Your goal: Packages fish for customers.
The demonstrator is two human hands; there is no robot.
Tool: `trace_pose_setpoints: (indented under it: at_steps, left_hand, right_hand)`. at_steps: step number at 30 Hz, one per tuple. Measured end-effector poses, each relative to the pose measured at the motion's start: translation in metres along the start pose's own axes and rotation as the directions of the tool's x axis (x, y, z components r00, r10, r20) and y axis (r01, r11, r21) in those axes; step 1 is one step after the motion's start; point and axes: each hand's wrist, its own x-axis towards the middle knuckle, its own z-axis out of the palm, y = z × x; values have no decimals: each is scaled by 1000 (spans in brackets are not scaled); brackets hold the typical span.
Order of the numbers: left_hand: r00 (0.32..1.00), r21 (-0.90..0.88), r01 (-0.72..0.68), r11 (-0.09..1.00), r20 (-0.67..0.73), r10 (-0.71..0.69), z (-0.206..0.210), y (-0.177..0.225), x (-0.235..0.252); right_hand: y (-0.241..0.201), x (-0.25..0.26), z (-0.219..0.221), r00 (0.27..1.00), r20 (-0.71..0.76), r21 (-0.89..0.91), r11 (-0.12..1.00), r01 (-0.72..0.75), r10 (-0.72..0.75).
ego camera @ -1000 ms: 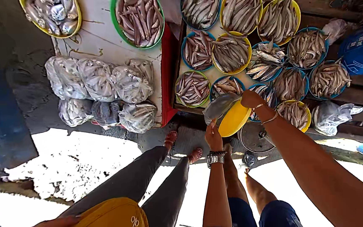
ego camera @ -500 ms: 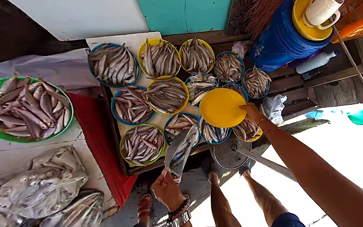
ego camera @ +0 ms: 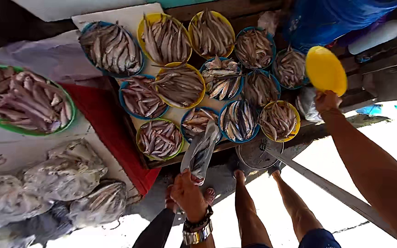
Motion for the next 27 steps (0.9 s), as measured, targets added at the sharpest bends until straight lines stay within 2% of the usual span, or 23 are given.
trace_pose_setpoints:
  at_steps: [2, 4, 5, 6, 7, 8, 9, 10, 11, 12, 13, 14, 15, 17, 19, 21, 23, 24, 25, 27]
  left_hand:
    - [1000, -32, 0, 999, 5, 0, -2, 2, -1]
    - [1000, -51, 18, 999, 9, -17, -1, 5, -5]
    - [1000, -57, 24, 998, 7, -24, 0, 7, -9]
    - [1000, -66, 26, 997, 5, -26, 1, 10, -13]
    - [1000, -78, 24, 997, 5, -24, 2, 13, -16]
    - [1000, -92, 19, 996, 1, -19, 4, 17, -20]
    - [1000, -106, 13, 994, -3, -13, 5, 21, -24]
    - [1000, -115, 6, 993, -9, -8, 6, 25, -27]
    - [1000, -118, 2, 993, -14, -3, 4, 29, -31]
    - [1000, -117, -1, 993, -15, -1, 1, 33, -36]
    - [1000, -115, -4, 993, -16, 2, -2, 36, -39]
    - [1000, -114, -3, 993, -18, 1, -4, 39, -42]
    - [1000, -111, -2, 994, -19, 0, -8, 42, -45]
    - [1000, -104, 15, 995, -12, -16, -17, 43, -50]
    - [999, -94, 50, 994, 6, -50, -28, 41, -54]
    - [996, -61, 88, 994, 35, -86, -36, 35, -59]
    - [994, 27, 65, 998, 83, -67, -45, 28, -65]
    - [994, 136, 10, 991, 106, -25, -52, 26, -67]
    - [990, 300, -71, 951, 139, 30, -60, 25, -71]
    - [962, 567, -240, 788, 245, 117, -76, 29, -80]
  right_hand:
    - [-18, 37, -14, 998, 45, 121, 992, 36, -42]
    - [-34, 22, -2, 993, 114, 170, 985, 0, -19]
    - [-35, 0, 13, 992, 125, 99, 995, -11, -1]
    - [-31, -32, 32, 988, 154, -47, 999, -5, 12]
    - [-23, -66, 52, 969, 246, -228, 973, 34, 24]
    - [-13, -99, 72, 907, 416, -399, 909, 119, 63]
    - [0, -130, 91, 777, 611, -524, 812, 255, 150]
    - [15, -159, 109, 596, 750, -589, 700, 404, 288]
    - [34, -187, 127, 412, 797, -604, 581, 545, 441]
    - [55, -215, 138, 288, 775, -587, 471, 659, 563]
    - [73, -239, 144, 228, 732, -566, 386, 729, 643]
    - [86, -258, 145, 201, 700, -551, 340, 762, 685]
    - [94, -272, 143, 214, 676, -564, 308, 766, 705]
    - [99, -292, 129, 294, 687, -607, 303, 735, 664]
    - [81, -310, 104, 400, 726, -647, 359, 673, 559]
    - [57, -325, 70, 454, 746, -656, 419, 628, 487]
    - [45, -341, 27, 444, 794, -606, 488, 628, 415]
    - [44, -350, 5, 422, 835, -550, 516, 656, 353]
    - [44, -358, -16, 386, 873, -488, 532, 692, 298]
    - [40, -373, -52, 289, 921, -389, 556, 735, 261]
